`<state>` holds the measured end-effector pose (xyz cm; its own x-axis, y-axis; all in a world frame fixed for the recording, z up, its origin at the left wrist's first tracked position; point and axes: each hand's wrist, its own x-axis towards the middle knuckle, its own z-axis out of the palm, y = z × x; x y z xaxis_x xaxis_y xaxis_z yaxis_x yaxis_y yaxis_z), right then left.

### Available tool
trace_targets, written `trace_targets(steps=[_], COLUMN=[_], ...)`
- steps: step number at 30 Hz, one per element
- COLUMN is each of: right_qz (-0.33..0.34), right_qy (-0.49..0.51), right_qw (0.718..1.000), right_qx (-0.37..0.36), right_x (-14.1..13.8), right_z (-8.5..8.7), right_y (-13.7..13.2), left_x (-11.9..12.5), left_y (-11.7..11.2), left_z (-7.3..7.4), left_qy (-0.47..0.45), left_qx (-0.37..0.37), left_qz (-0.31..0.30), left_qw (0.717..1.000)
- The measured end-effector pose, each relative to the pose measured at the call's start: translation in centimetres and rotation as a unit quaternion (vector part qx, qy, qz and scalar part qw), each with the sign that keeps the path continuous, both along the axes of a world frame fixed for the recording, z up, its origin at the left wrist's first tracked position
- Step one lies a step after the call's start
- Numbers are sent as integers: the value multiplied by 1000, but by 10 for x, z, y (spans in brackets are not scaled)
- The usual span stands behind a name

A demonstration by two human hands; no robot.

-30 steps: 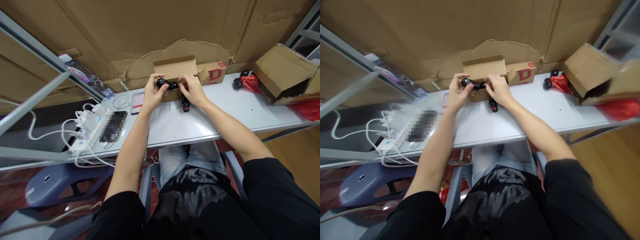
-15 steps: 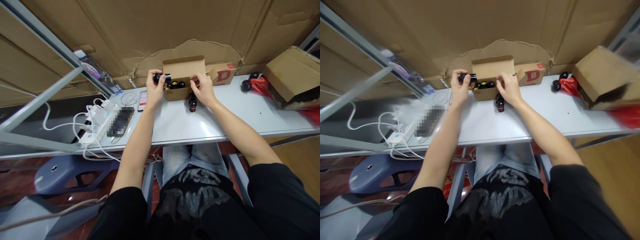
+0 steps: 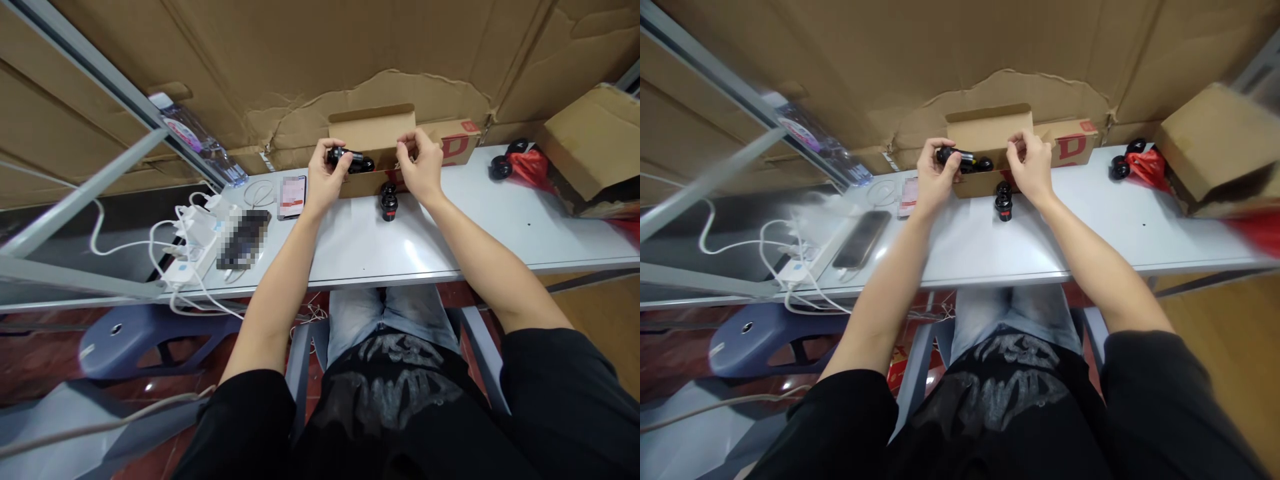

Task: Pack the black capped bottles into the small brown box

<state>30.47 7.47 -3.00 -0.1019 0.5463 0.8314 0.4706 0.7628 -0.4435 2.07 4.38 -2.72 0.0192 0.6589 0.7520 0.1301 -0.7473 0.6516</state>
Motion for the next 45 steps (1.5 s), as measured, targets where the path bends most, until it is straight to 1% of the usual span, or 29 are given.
trace_targets(steps=[3,6,8,11,14,19,22,25,27,29,33,36,40,45], right_qz=[-31,-40,-36,-9,19,23,35,59,74,81,76,69,84,113], right_qy=[-10,-40,-56,-79,-103,-109,-106,-102,-86,-65,-49,-47,-39,-21], right_qw=[999,998,997,996,994,993,992,992,992,992,992,992,991,990], right_qx=[-20,-34,-39,-44,-41,-47,-52,-55,-61,-73,-93,-94,-94,-77], right_x=[-4,-11,-14,-17,-18,-17,-15,-16,-17,-19,-23,-24,-24,-23], right_z=[7,14,17,19,20,19,19,20,21,24,30,35,36,27], right_y=[-13,-28,-36,-44,-45,-42,-42,-44,-46,-48,-53,-57,-58,-48], left_x=[3,4,4,8,15,20,17,15,15,17,24,29,28,24], left_y=[-1,1,2,2,1,3,7,7,3,-2,-15,-20,-21,-14], left_z=[0,-3,-7,-12,-15,-17,-21,-24,-22,-17,-3,4,5,0], left_qy=[-1,-12,-15,-4,18,62,79,84,83,79,70,70,80,97], left_qx=[11,12,15,17,18,47,53,40,26,10,-9,-11,-5,19], left_qz=[12,19,15,-14,-54,-98,-95,-82,-75,-69,-65,-64,-56,-44], left_qw=[1000,1000,1000,1000,998,992,991,992,993,994,995,995,995,994])
